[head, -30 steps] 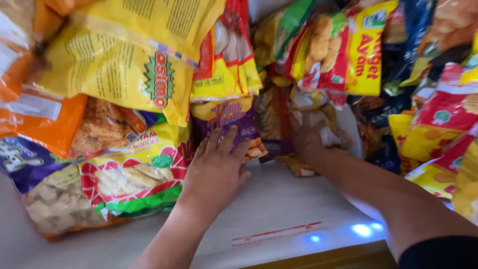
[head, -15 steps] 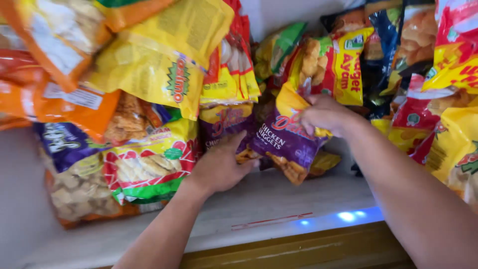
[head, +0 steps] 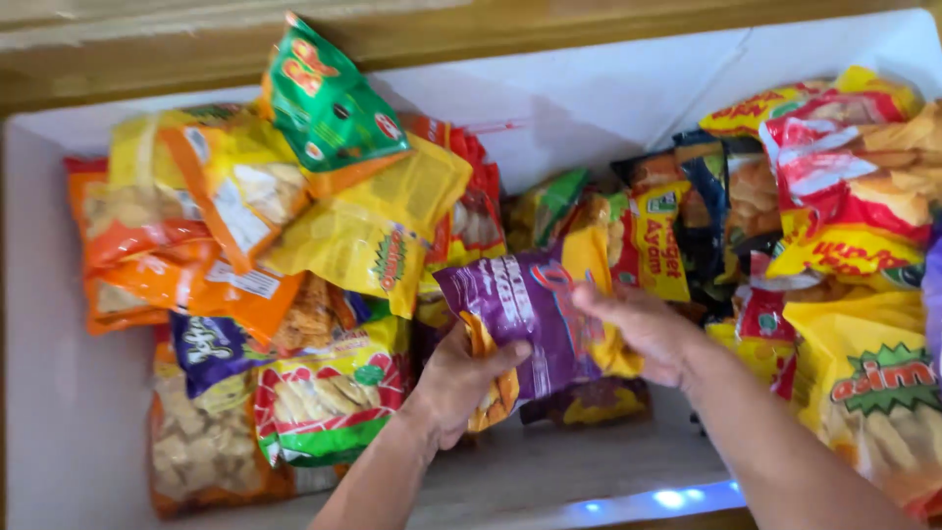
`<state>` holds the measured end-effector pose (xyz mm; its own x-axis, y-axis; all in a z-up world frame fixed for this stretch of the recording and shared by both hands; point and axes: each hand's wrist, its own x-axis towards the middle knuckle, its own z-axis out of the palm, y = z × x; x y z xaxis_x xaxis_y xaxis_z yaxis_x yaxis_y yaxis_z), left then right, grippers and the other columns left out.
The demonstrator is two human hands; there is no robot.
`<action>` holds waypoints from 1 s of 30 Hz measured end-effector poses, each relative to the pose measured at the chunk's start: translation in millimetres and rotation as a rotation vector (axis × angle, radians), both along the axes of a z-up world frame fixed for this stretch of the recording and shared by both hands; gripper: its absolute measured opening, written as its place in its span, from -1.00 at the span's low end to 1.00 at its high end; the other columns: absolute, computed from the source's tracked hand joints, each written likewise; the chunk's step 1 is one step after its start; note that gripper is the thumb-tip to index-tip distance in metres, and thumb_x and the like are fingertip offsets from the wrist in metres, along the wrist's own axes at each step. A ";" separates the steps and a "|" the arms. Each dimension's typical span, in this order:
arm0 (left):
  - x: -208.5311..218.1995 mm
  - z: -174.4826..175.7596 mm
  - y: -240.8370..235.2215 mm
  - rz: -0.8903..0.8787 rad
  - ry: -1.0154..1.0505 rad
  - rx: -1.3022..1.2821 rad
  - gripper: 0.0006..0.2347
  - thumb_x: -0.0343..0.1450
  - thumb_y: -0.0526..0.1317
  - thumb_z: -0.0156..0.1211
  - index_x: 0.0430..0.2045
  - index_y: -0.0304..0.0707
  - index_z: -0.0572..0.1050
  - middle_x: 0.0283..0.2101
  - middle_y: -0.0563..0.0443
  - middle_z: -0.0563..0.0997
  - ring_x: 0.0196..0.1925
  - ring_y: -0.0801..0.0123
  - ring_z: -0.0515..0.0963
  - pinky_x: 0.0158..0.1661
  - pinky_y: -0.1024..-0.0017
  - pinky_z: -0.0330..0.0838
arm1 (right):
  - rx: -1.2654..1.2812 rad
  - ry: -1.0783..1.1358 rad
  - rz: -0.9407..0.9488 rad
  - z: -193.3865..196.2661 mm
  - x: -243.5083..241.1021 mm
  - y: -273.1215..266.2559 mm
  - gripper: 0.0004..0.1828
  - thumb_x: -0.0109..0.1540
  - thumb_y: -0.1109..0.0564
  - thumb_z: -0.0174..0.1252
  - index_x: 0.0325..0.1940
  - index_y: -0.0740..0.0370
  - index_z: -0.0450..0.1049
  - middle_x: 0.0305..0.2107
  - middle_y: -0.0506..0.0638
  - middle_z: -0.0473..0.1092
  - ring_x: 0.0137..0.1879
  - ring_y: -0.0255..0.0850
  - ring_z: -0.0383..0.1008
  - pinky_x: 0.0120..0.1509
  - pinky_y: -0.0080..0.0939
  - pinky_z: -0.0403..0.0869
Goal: Organizing and sorting various bags of frozen food inside a chest freezer.
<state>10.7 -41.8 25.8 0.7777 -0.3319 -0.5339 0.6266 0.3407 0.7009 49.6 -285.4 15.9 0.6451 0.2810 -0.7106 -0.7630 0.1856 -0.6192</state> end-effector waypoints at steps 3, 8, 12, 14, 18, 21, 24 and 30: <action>0.8 5.5 7.7 -0.022 -0.113 0.052 -0.52 0.24 -0.36 0.39 0.08 -0.26 0.45 -0.03 0.07 0.68 0.01 0.37 0.63 0.10 0.33 0.51 | -0.149 -0.079 0.098 -6.1 3.2 2.0 -0.38 0.06 -0.02 0.32 0.22 0.03 0.48 0.01 -0.22 0.57 0.05 -0.33 0.52 0.12 -0.11 0.50; 3.3 -18.0 15.9 -0.014 -0.110 -0.031 -0.51 0.24 -0.33 0.41 0.10 -0.27 0.46 0.01 0.05 0.68 0.04 0.39 0.65 0.11 0.34 0.51 | -0.015 -0.295 0.208 -22.9 0.9 -18.3 -0.43 0.09 0.12 0.47 0.13 0.30 0.48 -0.09 0.01 0.53 0.05 -0.17 0.52 0.17 -0.07 0.49; 8.9 -23.7 11.7 0.039 -0.167 0.126 -0.56 0.28 -0.24 0.46 0.04 -0.37 0.52 -0.05 -0.03 0.70 -0.04 0.39 0.66 0.04 0.33 0.55 | 0.035 -0.401 0.211 31.7 5.0 8.1 -0.22 -0.07 0.10 0.51 0.22 -0.07 0.40 0.02 -0.16 0.55 0.15 -0.34 0.53 0.24 -0.24 0.47; 6.0 -21.9 9.2 0.039 -0.195 0.147 -0.57 0.29 -0.22 0.46 0.02 -0.39 0.54 -0.08 -0.04 0.71 -0.08 0.40 0.67 0.01 0.33 0.57 | -0.103 -0.383 0.222 19.2 1.5 9.0 -0.32 -0.06 0.10 0.51 0.12 0.06 0.45 -0.07 -0.11 0.56 0.07 -0.30 0.55 0.18 -0.20 0.50; 4.6 -27.0 2.8 0.143 -0.113 0.068 -0.59 0.30 -0.20 0.43 -0.01 -0.41 0.54 -0.10 -0.03 0.72 -0.12 0.43 0.68 -0.04 0.37 0.59 | -0.196 -0.352 0.173 -23.1 5.6 -5.8 -0.48 0.08 0.01 0.48 0.01 0.33 0.54 -0.23 0.04 0.56 -0.11 -0.17 0.56 -0.01 -0.07 0.53; 6.1 -12.1 5.0 0.025 -0.147 0.005 -0.60 0.30 -0.24 0.43 0.01 -0.39 0.53 -0.08 -0.01 0.70 -0.09 0.45 0.67 -0.01 0.39 0.58 | -0.191 -0.201 -0.058 18.3 9.9 20.8 -0.49 0.03 -0.02 0.39 0.01 0.18 0.53 -0.25 -0.04 0.61 -0.15 -0.23 0.63 -0.05 -0.09 0.63; 0.8 7.1 0.4 -0.102 -0.234 0.034 -0.59 0.28 -0.30 0.46 -0.01 -0.38 0.50 -0.09 0.01 0.68 -0.09 0.45 0.65 0.01 0.36 0.57 | -0.208 -0.129 -0.189 29.1 13.6 22.2 -0.49 0.14 -0.19 0.24 0.02 0.18 0.53 -0.25 -0.01 0.61 -0.18 -0.20 0.59 -0.11 -0.09 0.59; 2.5 -5.1 10.9 -0.057 -0.236 -0.062 -0.58 0.36 -0.22 0.39 0.07 -0.44 0.48 0.01 -0.09 0.66 0.01 0.35 0.63 0.11 0.25 0.54 | -0.145 -0.136 0.193 -1.1 10.1 -26.4 -0.45 0.19 -0.04 0.35 0.27 -0.07 0.46 -0.07 -0.09 0.55 -0.01 -0.20 0.60 -0.10 0.04 0.60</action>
<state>13.2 -30.8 20.7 0.8574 -0.4052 -0.3172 0.4678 0.3568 0.8086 59.7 -311.9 14.8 0.6818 0.3093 -0.6629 -0.6837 -0.0530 -0.7278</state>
